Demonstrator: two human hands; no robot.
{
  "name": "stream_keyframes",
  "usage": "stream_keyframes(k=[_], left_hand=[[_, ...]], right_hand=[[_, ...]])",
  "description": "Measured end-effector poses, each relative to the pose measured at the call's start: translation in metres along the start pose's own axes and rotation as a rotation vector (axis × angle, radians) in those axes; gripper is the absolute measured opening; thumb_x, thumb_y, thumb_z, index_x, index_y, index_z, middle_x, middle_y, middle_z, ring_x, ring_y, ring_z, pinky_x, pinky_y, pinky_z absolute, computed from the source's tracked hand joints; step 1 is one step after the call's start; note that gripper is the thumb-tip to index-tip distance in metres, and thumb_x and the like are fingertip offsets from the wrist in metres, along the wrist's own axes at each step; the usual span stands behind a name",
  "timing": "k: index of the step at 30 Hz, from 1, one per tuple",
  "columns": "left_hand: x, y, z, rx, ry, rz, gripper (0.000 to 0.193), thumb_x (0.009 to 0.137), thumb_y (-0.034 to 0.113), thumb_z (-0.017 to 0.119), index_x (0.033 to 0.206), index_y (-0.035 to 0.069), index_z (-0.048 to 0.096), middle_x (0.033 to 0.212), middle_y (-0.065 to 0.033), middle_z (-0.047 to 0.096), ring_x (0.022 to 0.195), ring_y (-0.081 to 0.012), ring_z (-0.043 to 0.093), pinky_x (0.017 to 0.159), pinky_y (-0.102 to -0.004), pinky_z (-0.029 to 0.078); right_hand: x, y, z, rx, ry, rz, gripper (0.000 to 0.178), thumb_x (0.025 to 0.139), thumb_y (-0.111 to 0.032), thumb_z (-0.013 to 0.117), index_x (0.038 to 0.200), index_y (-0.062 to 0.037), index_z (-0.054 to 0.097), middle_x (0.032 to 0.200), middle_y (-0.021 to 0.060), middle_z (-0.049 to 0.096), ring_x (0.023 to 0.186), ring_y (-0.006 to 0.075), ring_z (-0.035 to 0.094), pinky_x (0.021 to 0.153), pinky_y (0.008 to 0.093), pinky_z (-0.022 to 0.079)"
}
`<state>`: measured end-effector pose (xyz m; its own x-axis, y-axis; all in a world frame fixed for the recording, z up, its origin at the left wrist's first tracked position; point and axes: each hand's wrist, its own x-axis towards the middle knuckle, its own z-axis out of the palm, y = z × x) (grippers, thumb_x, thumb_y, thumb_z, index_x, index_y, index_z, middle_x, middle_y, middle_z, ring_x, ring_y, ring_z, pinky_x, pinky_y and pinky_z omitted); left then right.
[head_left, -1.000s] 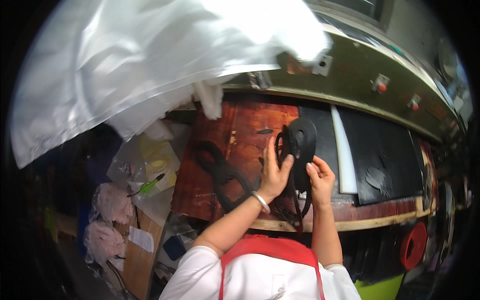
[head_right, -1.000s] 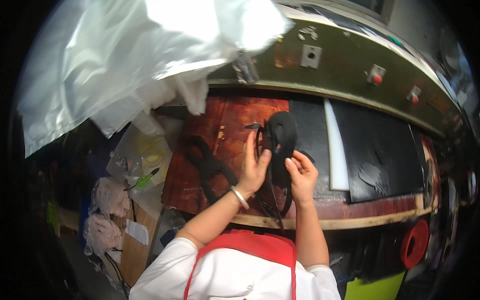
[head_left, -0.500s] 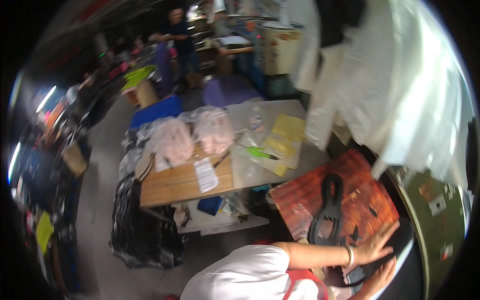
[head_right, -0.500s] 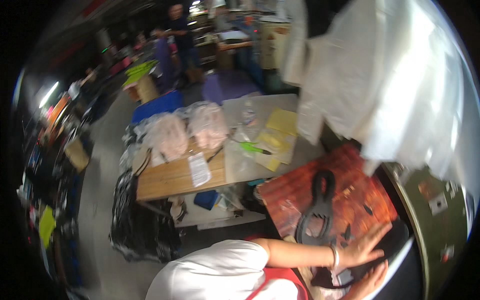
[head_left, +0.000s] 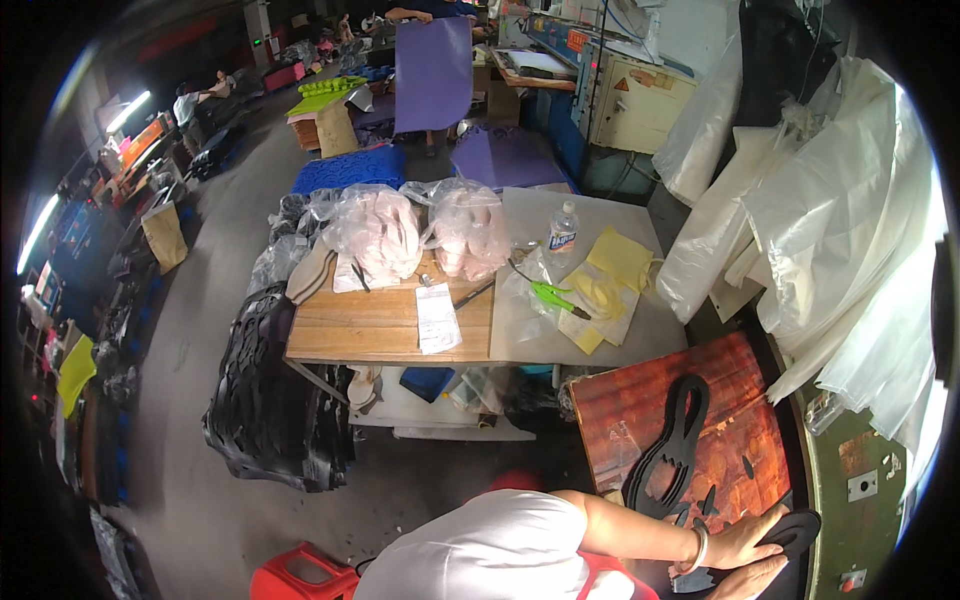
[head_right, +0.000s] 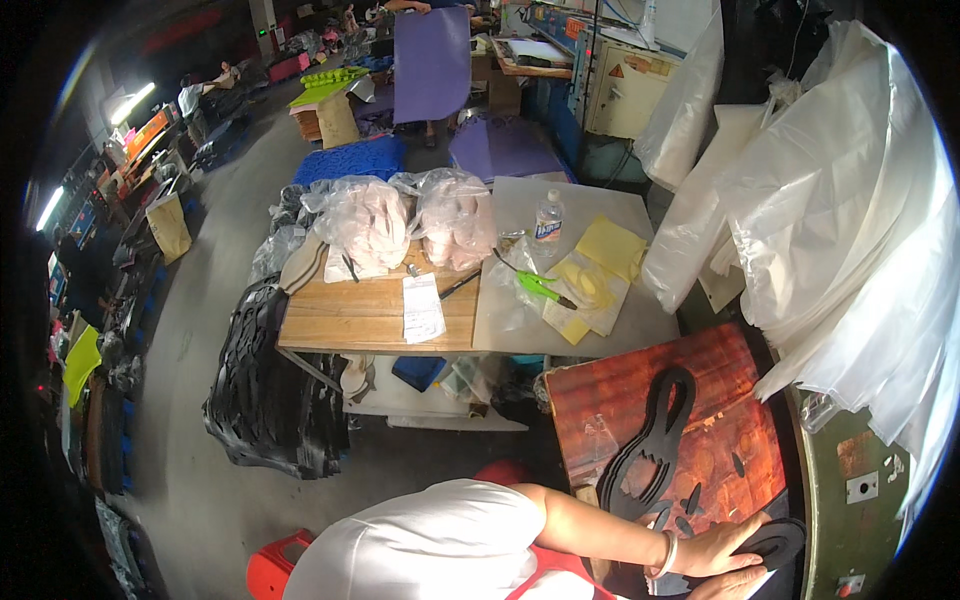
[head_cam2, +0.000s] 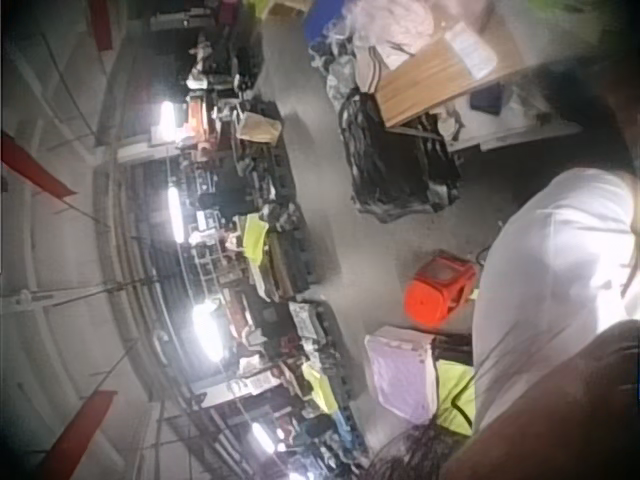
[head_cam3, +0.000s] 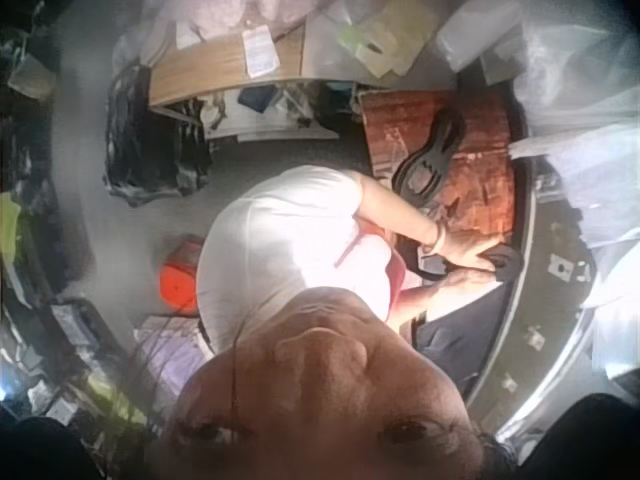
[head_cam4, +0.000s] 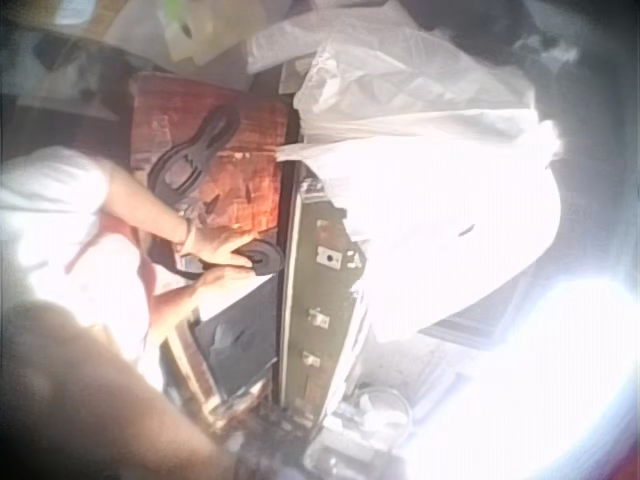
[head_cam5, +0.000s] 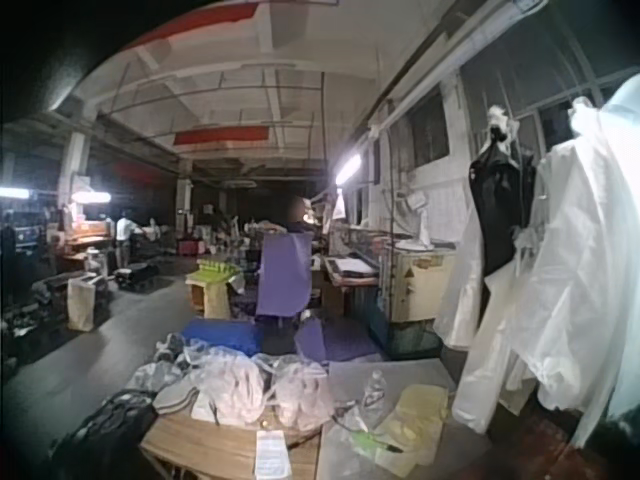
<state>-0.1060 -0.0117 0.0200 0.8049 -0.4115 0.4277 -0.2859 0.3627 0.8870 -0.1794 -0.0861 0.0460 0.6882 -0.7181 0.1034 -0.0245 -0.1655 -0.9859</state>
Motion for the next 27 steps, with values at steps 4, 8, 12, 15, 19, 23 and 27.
stream_keyframes(k=[4,8,12,15,19,23,27], left_hand=[[0.002,0.016,-0.015,-0.394,0.057,-0.066,0.055,0.081,0.015,0.075,0.124,-0.006,0.047,0.106,-0.0118,0.063,0.1,-0.018,0.059,0.089,-0.0314,0.047],[-0.006,0.028,-0.035,-0.374,-0.099,-0.371,0.055,0.078,0.037,0.08,0.109,-0.005,0.063,0.095,-0.0066,0.067,0.088,-0.0142,0.059,0.078,-0.031,0.048],[-0.027,0.024,-0.045,-0.575,-0.244,-0.668,0.043,0.086,0.033,0.071,0.112,-0.001,0.065,0.1,-0.0025,0.068,0.091,-0.0122,0.06,0.082,-0.0301,0.049],[-0.026,0.011,-0.045,-0.962,-0.143,-0.666,0.038,0.094,0.037,0.058,0.112,0.004,0.06,0.097,-0.0034,0.064,0.087,-0.0146,0.06,0.082,-0.0308,0.05],[-0.011,-0.002,-0.038,-0.893,0.02,-0.677,0.025,0.095,0.025,0.059,0.108,0.004,0.062,0.096,-0.0034,0.066,0.083,-0.0145,0.063,0.075,-0.0294,0.052],[-0.004,-0.009,-0.033,-0.496,0.062,-0.464,0.022,0.096,0.022,0.061,0.1,0.001,0.065,0.088,-0.0031,0.066,0.078,-0.0101,0.06,0.07,-0.0254,0.049],[-0.004,-0.017,-0.02,-0.01,0.024,-0.299,0.036,0.1,0.031,0.052,0.088,-0.001,0.064,0.074,-0.0015,0.062,0.069,-0.0072,0.052,0.06,-0.0251,0.044]], right_hand=[[0.006,0.006,0.002,0.13,-0.002,0.06,0.057,0.098,-0.044,0.046,0.125,0.0048,0.056,0.12,0.0224,0.059,0.106,0.0276,0.059,0.091,0.0377,0.047],[0.018,0.008,-0.002,0.179,0.046,0.08,0.058,0.099,-0.043,0.044,0.124,0.0071,0.056,0.12,0.0218,0.058,0.105,0.0262,0.059,0.089,0.0371,0.048],[0.02,0.011,0.004,-0.291,-0.026,-0.16,0.045,0.1,-0.04,0.044,0.097,0.0031,0.055,0.089,0.0122,0.055,0.079,0.0201,0.053,0.07,0.0347,0.045],[0.019,0.025,0.021,-0.43,-0.055,-0.282,0.048,0.101,-0.037,0.045,0.07,-0.0015,0.054,0.058,0.0026,0.051,0.054,0.0142,0.047,0.053,0.0324,0.041],[0.022,0.031,0.027,-0.282,-0.046,-0.17,0.033,0.097,-0.028,0.056,0.079,-0.002,0.061,0.062,0.0064,0.058,0.056,0.0108,0.056,0.053,0.0283,0.045],[0.007,0.021,0.01,-0.332,0.257,-0.386,0.029,0.092,-0.028,0.062,0.08,-0.0012,0.059,0.063,0.0111,0.059,0.056,0.0266,0.061,0.056,0.0372,0.047],[-0.007,0.016,0.019,-0.579,0.074,-0.401,0.032,0.093,-0.03,0.059,0.08,-0.0006,0.055,0.066,0.0203,0.06,0.066,0.0411,0.061,0.057,0.0469,0.046]])
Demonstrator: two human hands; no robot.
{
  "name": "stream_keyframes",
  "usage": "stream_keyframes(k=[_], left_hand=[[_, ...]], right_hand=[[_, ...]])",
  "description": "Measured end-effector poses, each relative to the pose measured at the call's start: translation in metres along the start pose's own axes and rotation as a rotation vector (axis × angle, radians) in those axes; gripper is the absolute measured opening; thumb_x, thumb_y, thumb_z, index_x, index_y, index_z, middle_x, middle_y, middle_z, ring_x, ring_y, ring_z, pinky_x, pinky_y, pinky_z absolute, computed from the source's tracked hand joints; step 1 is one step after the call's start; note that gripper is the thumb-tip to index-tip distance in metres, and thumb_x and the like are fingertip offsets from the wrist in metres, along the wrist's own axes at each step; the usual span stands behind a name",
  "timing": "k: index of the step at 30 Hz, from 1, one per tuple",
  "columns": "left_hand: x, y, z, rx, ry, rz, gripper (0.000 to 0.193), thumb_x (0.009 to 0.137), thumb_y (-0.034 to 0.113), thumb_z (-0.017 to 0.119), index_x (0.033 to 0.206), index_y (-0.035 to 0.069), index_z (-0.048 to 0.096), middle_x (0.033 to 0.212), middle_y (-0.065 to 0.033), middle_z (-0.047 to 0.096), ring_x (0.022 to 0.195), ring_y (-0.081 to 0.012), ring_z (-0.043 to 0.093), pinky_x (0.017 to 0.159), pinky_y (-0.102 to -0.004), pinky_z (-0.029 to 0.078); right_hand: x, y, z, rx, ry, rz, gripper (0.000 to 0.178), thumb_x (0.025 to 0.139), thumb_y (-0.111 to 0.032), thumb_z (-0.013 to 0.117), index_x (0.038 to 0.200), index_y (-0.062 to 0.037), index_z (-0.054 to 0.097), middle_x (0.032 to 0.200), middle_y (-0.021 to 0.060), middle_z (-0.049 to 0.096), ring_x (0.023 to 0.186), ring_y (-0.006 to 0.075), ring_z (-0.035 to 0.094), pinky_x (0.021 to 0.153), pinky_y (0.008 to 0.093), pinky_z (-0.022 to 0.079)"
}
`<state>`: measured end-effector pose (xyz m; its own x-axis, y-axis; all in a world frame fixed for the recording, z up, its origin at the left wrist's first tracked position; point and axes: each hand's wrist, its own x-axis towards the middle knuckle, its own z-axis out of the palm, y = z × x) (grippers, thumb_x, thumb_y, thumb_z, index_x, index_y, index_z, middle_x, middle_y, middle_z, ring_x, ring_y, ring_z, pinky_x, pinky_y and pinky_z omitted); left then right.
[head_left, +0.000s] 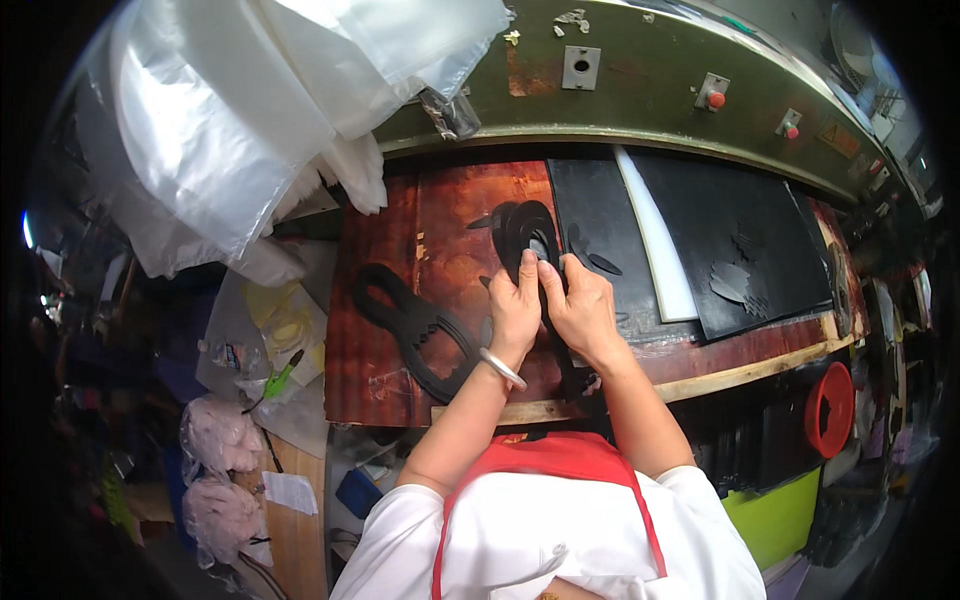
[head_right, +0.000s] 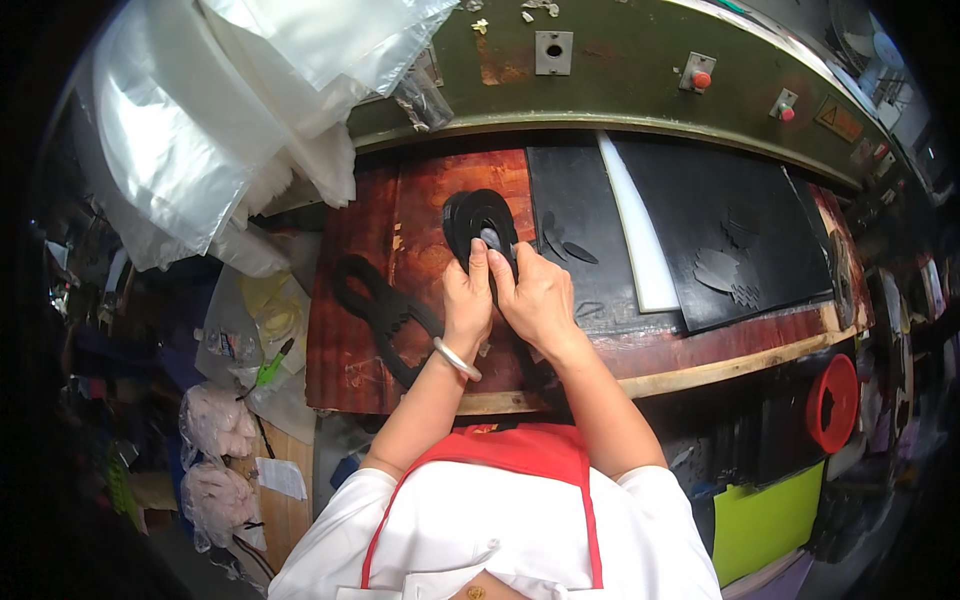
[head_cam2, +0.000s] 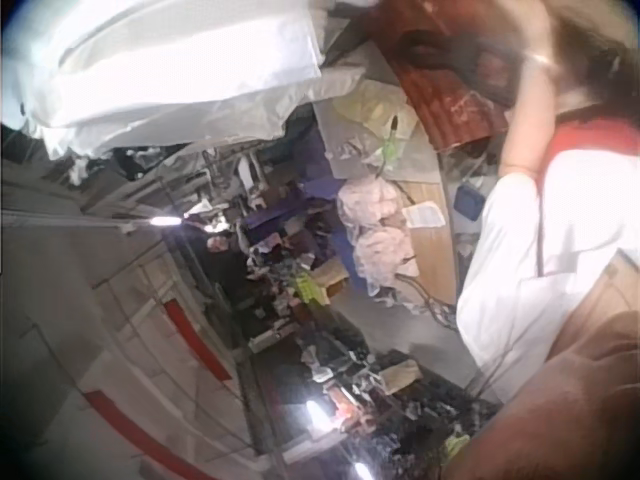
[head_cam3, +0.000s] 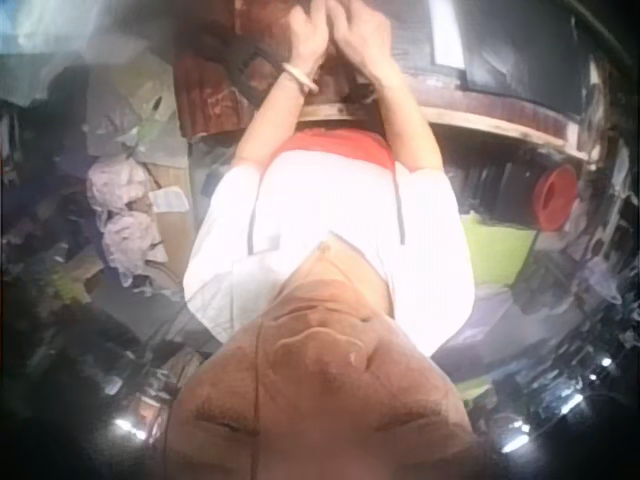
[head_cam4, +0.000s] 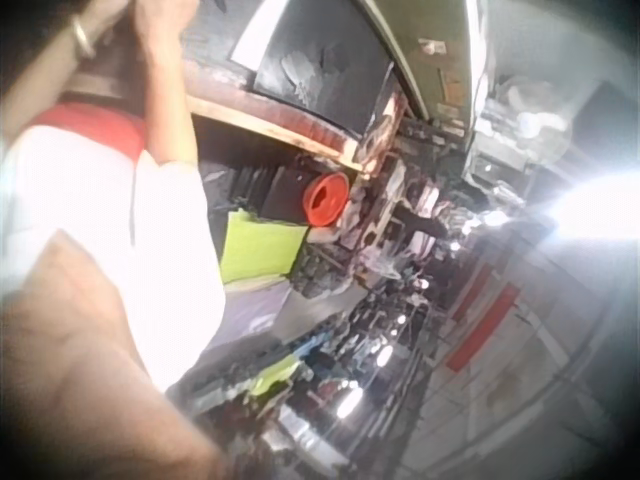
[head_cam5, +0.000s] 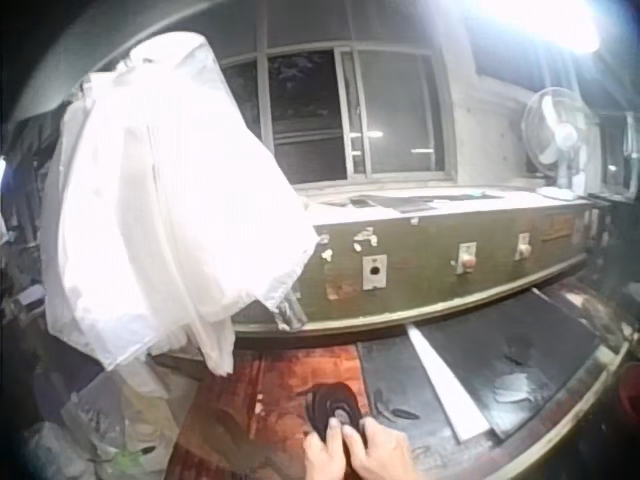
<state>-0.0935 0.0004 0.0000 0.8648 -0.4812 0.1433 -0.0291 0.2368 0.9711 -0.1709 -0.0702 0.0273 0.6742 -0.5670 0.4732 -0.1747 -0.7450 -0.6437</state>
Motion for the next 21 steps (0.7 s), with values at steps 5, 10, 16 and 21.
stream_keyframes(k=[5,10,16,21], left_hand=[[0.015,-0.002,-0.014,-0.041,-0.043,0.019,0.031,0.102,0.028,0.047,0.097,0.0,0.058,0.067,0.0009,0.05,0.053,-0.0078,0.047,0.049,-0.0238,0.042],[0.032,0.006,-0.043,-0.305,0.031,-0.141,0.021,0.099,0.02,0.054,0.102,0.0,0.056,0.073,-0.003,0.053,0.059,-0.0109,0.05,0.057,-0.026,0.045],[0.015,0.028,-0.01,-0.2,-0.228,-0.033,0.013,0.091,0.01,0.064,0.099,0.0,0.062,0.081,-0.0039,0.064,0.063,-0.0086,0.057,0.056,-0.0224,0.047],[0.017,0.039,-0.003,0.044,-0.136,0.02,0.021,0.085,0.019,0.069,0.088,-0.001,0.07,0.076,-0.0039,0.07,0.066,-0.0098,0.063,0.061,-0.0316,0.053]], right_hand=[[0.005,0.014,-0.013,0.378,-0.015,0.109,0.018,0.092,-0.017,0.063,0.089,0.001,0.059,0.062,0.0121,0.059,0.05,0.0197,0.057,0.049,0.035,0.044],[0.013,0.05,-0.061,0.723,-0.263,0.481,0.019,0.097,-0.021,0.057,0.089,-0.0043,0.06,0.06,-0.0013,0.055,0.052,0.0052,0.052,0.043,0.0215,0.04],[0.005,0.03,-0.017,0.834,-0.274,0.344,0.021,0.099,-0.022,0.051,0.092,-0.0028,0.056,0.065,0.0026,0.06,0.052,0.0082,0.056,0.047,0.0217,0.046],[0.01,0.024,-0.014,0.401,-0.104,0.102,0.019,0.091,-0.015,0.062,0.097,0.0031,0.062,0.074,0.0071,0.062,0.071,0.0114,0.063,0.061,0.0281,0.051]])
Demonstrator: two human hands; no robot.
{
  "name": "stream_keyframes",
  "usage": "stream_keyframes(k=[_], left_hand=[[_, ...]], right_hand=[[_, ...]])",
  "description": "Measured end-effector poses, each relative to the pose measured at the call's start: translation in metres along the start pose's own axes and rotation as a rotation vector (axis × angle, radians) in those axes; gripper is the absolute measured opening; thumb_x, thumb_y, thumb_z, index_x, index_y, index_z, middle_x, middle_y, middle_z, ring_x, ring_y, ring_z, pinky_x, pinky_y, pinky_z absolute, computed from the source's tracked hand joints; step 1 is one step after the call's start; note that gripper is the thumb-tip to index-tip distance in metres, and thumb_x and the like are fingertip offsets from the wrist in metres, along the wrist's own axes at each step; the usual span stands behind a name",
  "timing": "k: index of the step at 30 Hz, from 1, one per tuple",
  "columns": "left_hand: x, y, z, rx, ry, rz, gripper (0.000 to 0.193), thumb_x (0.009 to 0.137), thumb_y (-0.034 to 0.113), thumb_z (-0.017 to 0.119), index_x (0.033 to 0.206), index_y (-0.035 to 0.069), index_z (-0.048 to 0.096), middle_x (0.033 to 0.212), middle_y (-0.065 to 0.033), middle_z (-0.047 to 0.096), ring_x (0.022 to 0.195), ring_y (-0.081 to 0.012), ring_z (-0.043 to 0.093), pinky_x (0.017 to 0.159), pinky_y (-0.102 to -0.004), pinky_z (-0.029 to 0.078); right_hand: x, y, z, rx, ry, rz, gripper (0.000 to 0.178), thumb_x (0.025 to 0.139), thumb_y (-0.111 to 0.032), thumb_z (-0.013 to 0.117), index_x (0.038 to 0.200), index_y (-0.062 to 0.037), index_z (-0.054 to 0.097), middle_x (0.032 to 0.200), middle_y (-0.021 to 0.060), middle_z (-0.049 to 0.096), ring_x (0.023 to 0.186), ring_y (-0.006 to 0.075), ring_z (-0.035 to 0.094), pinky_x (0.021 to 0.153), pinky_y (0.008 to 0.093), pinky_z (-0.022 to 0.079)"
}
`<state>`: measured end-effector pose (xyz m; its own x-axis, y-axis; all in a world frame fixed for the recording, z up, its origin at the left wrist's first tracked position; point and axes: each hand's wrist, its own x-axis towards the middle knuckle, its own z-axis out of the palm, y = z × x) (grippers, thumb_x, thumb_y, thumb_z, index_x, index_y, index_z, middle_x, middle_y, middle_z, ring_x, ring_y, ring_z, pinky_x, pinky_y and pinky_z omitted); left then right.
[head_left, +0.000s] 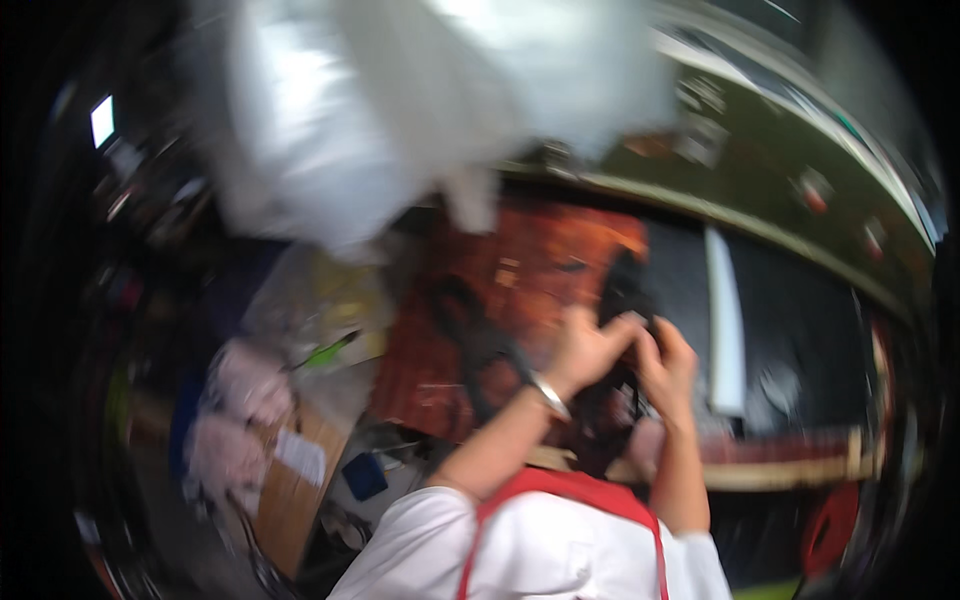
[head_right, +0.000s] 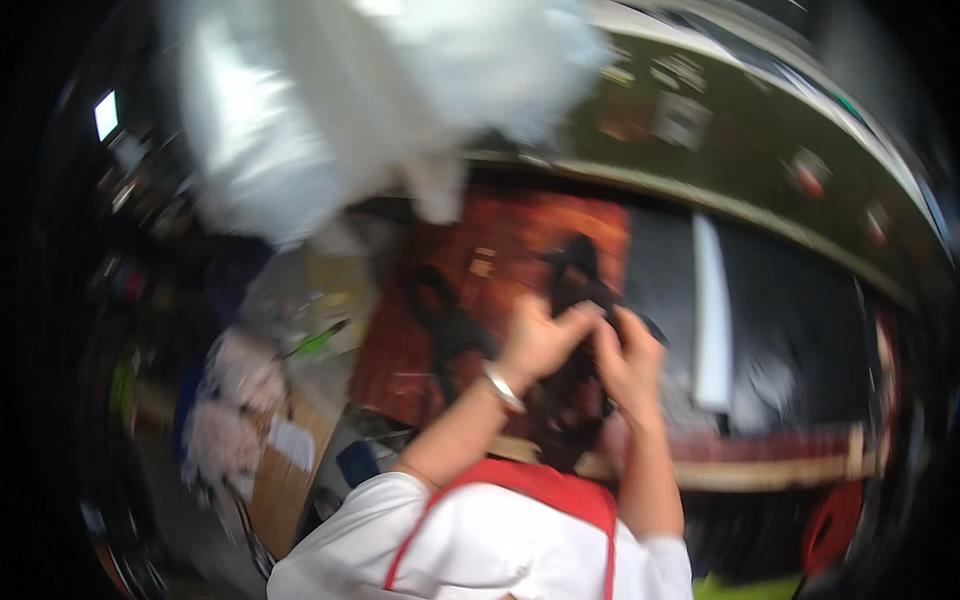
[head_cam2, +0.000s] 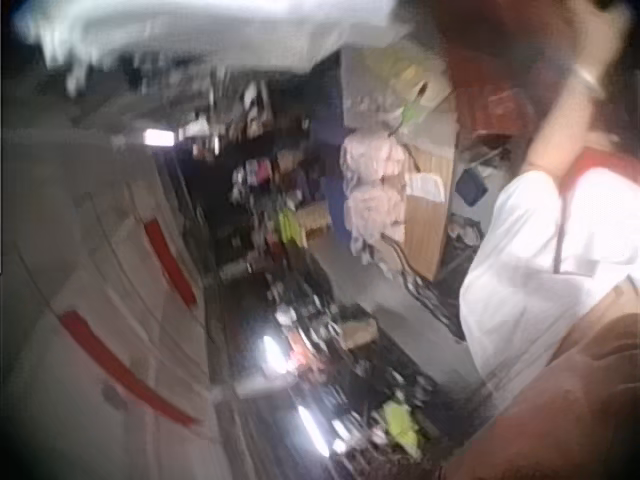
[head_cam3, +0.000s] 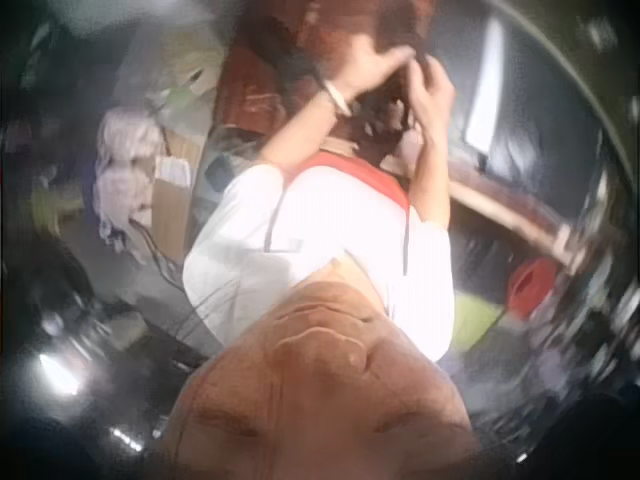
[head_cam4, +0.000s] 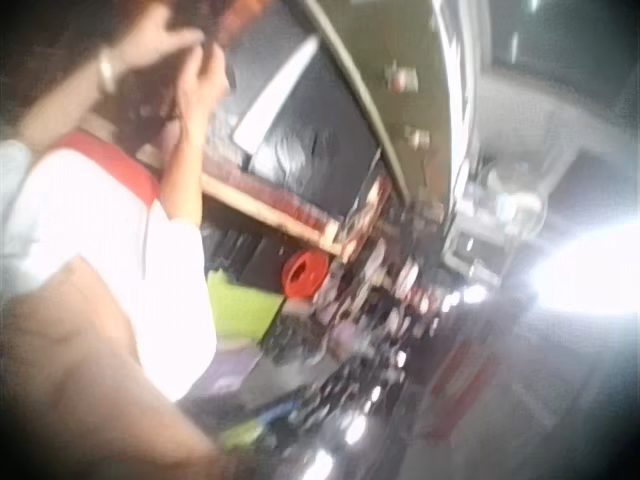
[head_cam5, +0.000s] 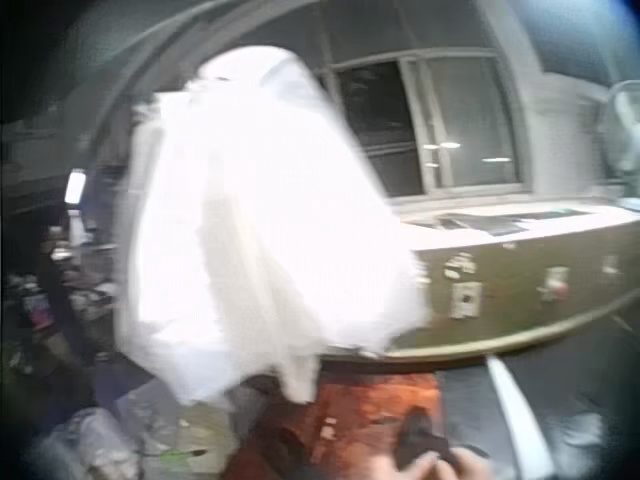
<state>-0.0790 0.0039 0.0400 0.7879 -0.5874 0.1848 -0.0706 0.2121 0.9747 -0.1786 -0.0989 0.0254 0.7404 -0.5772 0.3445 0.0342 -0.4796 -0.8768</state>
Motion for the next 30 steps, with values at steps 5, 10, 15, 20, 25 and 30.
stream_keyframes(k=[5,10,15,20,25,30], left_hand=[[0.003,-0.012,0.008,0.457,-0.01,0.114,0.03,0.081,0.021,0.06,0.088,-0.008,0.057,0.083,-0.0251,0.058,0.08,-0.0368,0.06,0.073,-0.044,0.048],[0.006,-0.018,0.0,0.228,-0.086,0.261,0.025,0.07,0.007,0.066,0.089,-0.007,0.059,0.084,-0.0207,0.067,0.083,-0.0336,0.067,0.071,-0.0385,0.051],[0.009,-0.029,-0.021,-0.364,-0.316,0.142,0.023,0.067,0.011,0.073,0.079,-0.007,0.064,0.075,-0.0104,0.069,0.073,-0.0214,0.067,0.066,-0.0338,0.052],[0.003,-0.049,-0.025,-0.691,-0.263,0.019,0.027,0.066,0.014,0.081,0.081,-0.001,0.065,0.069,-0.0053,0.064,0.057,-0.0134,0.057,0.049,-0.0272,0.042],[-0.004,-0.06,-0.022,-0.785,-0.173,-0.069,0.026,0.077,0.018,0.077,0.09,0.003,0.062,0.07,-0.0015,0.06,0.055,-0.009,0.05,0.049,-0.0238,0.037],[0.0,-0.063,-0.013,-0.886,-0.132,-0.189,0.021,0.087,0.018,0.068,0.1,0.008,0.055,0.074,0.0002,0.057,0.056,-0.0067,0.043,0.05,-0.0228,0.034]], right_hand=[[0.016,-0.006,-0.016,-0.006,-0.194,0.0,0.036,0.094,-0.014,0.057,0.122,0.0094,0.054,0.113,0.0173,0.063,0.1,0.0209,0.061,0.088,0.032,0.048],[0.022,-0.009,-0.034,-0.333,-0.229,0.102,0.054,0.091,-0.038,0.063,0.121,0.0063,0.057,0.113,0.022,0.064,0.097,0.0296,0.061,0.084,0.0386,0.049],[0.035,0.022,-0.026,0.127,-0.439,0.168,0.045,0.09,-0.033,0.065,0.114,0.005,0.059,0.095,0.0132,0.064,0.079,0.0212,0.057,0.069,0.0324,0.047],[0.046,0.029,-0.005,0.225,-0.428,0.142,0.032,0.092,-0.032,0.061,0.089,0.0005,0.062,0.075,0.0038,0.055,0.065,0.0129,0.047,0.055,0.0263,0.035],[0.048,-0.004,-0.007,0.22,-0.494,0.186,0.023,0.094,-0.025,0.061,0.084,-0.0045,0.062,0.072,-0.0011,0.052,0.063,0.01,0.045,0.055,0.0244,0.036],[0.038,-0.012,0.002,-0.018,-0.352,-0.055,0.028,0.094,-0.008,0.058,0.121,-0.0045,0.056,0.105,0.0142,0.063,0.089,0.0209,0.062,0.077,0.0342,0.055]])
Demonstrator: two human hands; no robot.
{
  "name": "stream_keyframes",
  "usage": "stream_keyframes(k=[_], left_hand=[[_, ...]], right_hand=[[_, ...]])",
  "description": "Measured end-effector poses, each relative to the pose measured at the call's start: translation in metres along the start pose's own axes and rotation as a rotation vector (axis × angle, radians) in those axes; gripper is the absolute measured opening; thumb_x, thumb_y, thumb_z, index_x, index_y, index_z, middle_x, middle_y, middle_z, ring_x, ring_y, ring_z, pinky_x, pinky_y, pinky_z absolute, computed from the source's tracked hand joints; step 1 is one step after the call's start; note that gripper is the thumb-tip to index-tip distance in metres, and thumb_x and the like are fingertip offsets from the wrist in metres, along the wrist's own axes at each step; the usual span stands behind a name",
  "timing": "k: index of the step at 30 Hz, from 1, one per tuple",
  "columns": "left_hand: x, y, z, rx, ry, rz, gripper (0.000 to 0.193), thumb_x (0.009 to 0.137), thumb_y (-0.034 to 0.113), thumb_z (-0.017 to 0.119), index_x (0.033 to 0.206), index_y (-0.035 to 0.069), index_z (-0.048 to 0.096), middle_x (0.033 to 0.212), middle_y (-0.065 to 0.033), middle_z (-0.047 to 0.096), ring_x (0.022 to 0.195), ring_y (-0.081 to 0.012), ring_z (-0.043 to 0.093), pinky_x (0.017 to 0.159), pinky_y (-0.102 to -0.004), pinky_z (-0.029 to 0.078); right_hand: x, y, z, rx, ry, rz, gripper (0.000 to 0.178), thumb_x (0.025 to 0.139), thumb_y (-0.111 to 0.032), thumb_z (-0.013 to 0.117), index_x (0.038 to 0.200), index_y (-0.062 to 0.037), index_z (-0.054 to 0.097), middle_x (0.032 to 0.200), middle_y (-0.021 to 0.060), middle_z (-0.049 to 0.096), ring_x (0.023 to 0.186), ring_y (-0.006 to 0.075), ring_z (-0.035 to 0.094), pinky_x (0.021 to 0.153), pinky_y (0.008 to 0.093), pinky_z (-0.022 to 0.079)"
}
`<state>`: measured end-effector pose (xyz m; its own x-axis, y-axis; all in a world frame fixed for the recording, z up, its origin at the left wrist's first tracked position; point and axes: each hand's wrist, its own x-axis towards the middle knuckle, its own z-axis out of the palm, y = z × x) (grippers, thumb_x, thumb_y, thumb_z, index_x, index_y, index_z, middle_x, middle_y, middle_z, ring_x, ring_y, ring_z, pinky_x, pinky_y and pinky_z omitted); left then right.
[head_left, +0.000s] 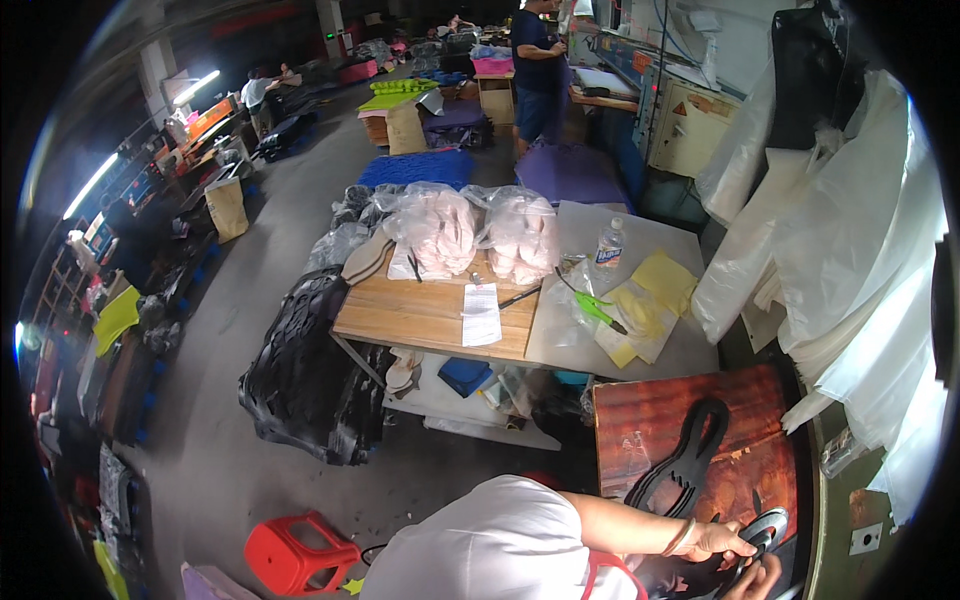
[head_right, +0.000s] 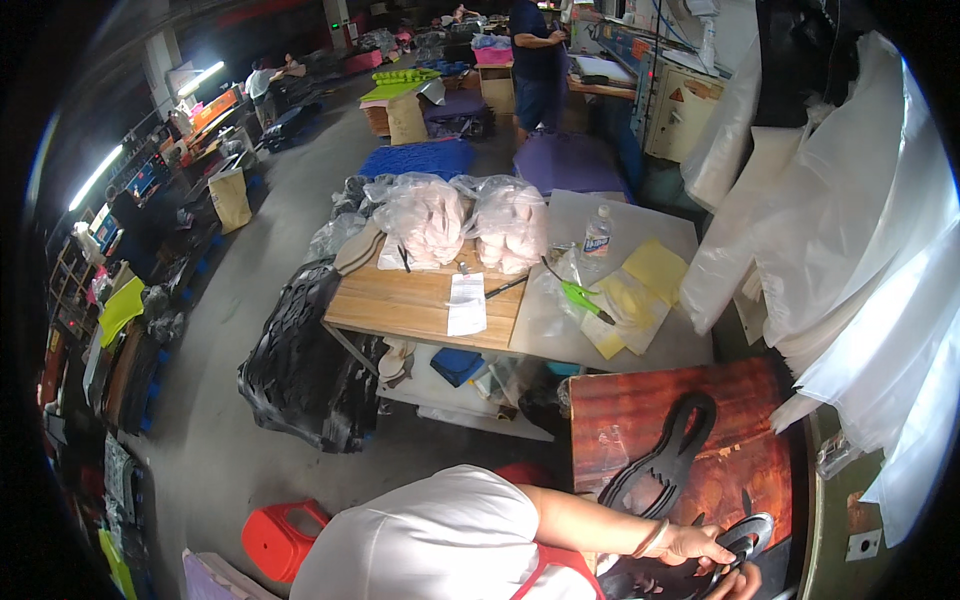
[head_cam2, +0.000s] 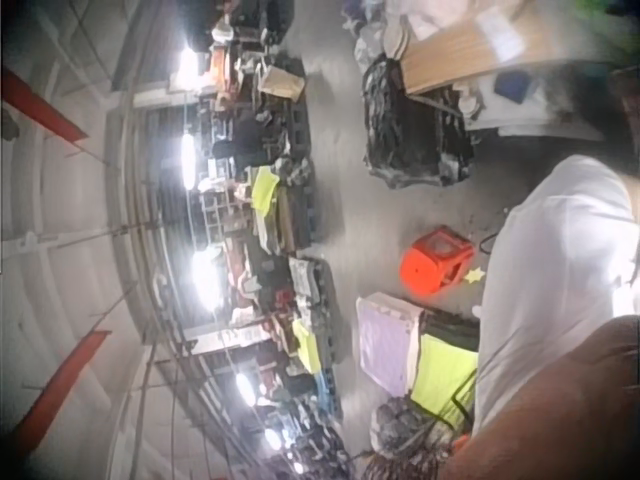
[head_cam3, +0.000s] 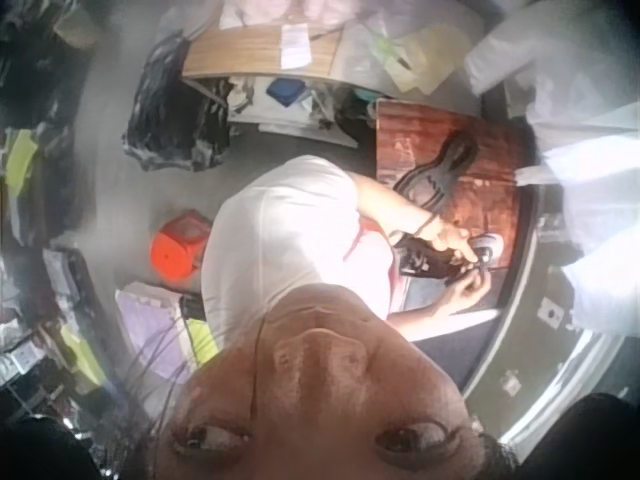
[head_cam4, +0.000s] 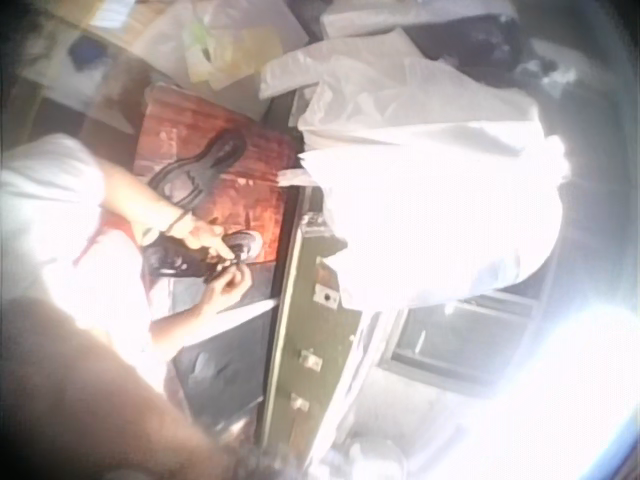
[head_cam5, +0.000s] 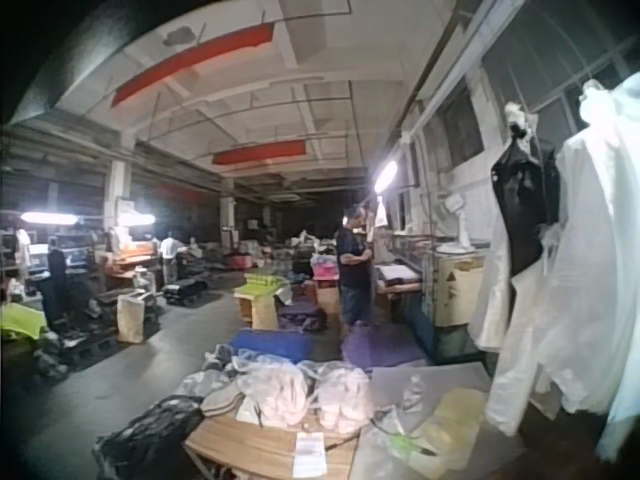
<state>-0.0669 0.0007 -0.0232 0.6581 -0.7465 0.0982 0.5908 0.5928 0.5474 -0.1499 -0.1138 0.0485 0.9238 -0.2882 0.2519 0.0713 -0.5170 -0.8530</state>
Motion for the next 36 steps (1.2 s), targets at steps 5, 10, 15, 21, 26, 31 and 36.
stream_keyframes(k=[5,10,15,21,26,31,36], left_hand=[[0.007,0.004,0.0,0.279,0.116,0.011,0.04,0.09,0.039,0.065,0.103,0.005,0.049,0.078,-0.0004,0.055,0.062,-0.0098,0.043,0.053,-0.0246,0.034],[0.01,0.005,0.0,0.733,0.246,0.083,0.074,0.084,0.054,0.067,0.112,-0.011,0.046,0.099,-0.0163,0.057,0.082,-0.0205,0.054,0.068,-0.0339,0.047],[-0.002,0.009,0.015,1.307,0.196,0.212,0.039,0.085,0.037,0.063,0.069,0.001,0.062,0.062,-0.0113,0.06,0.056,-0.0201,0.057,0.05,-0.0388,0.045],[-0.008,0.023,0.014,1.311,0.215,0.132,0.029,0.09,0.027,0.065,0.097,0.0,0.068,0.078,-0.0106,0.069,0.072,-0.015,0.064,0.065,-0.033,0.05],[0.006,0.031,-0.001,0.855,0.248,0.027,0.019,0.093,0.017,0.063,0.09,-0.001,0.066,0.078,-0.0048,0.067,0.068,-0.0102,0.062,0.06,-0.0228,0.048],[0.013,0.04,-0.019,0.705,0.2,-0.031,0.02,0.096,0.022,0.06,0.094,0.002,0.063,0.078,-0.005,0.065,0.063,-0.0082,0.056,0.057,-0.0202,0.043],[0.016,0.032,-0.017,0.833,0.143,-0.044,0.022,0.097,0.022,0.057,0.098,0.001,0.064,0.08,-0.004,0.065,0.065,-0.0058,0.054,0.056,-0.0186,0.04]], right_hand=[[-0.017,0.002,0.009,-0.487,0.186,-0.437,0.035,0.086,-0.014,0.072,0.12,-0.0146,0.065,0.1,0.0142,0.062,0.087,0.0282,0.062,0.075,0.0381,0.053],[-0.014,0.013,0.025,-0.913,0.401,-0.659,0.029,0.089,-0.018,0.064,0.115,-0.0055,0.06,0.095,0.0108,0.06,0.084,0.0252,0.06,0.071,0.0354,0.051],[-0.008,0.016,0.032,-1.052,0.308,-0.412,0.011,0.078,-0.008,0.061,0.087,-0.0057,0.056,0.087,0.012,0.063,0.084,0.0296,0.063,0.071,0.0403,0.053],[0.003,0.022,0.006,-0.571,-0.03,-0.151,0.012,0.075,-0.012,0.06,0.075,0.0007,0.059,0.07,0.0226,0.062,0.069,0.0407,0.063,0.063,0.0481,0.052],[-0.009,0.048,-0.007,0.26,-0.045,0.2,0.019,0.087,-0.011,0.061,0.074,0.0029,0.059,0.061,0.0058,0.057,0.056,0.0125,0.056,0.051,0.0295,0.045],[-0.028,0.068,-0.002,0.682,0.235,0.341,0.023,0.094,-0.015,0.057,0.075,-0.003,0.056,0.064,0.0001,0.055,0.054,0.0062,0.051,0.047,0.0232,0.044],[-0.018,0.061,0.024,-0.07,0.32,-0.074,0.02,0.076,-0.009,0.061,0.067,0.004,0.048,0.063,0.013,0.053,0.054,0.015,0.05,0.051,0.033,0.041]])
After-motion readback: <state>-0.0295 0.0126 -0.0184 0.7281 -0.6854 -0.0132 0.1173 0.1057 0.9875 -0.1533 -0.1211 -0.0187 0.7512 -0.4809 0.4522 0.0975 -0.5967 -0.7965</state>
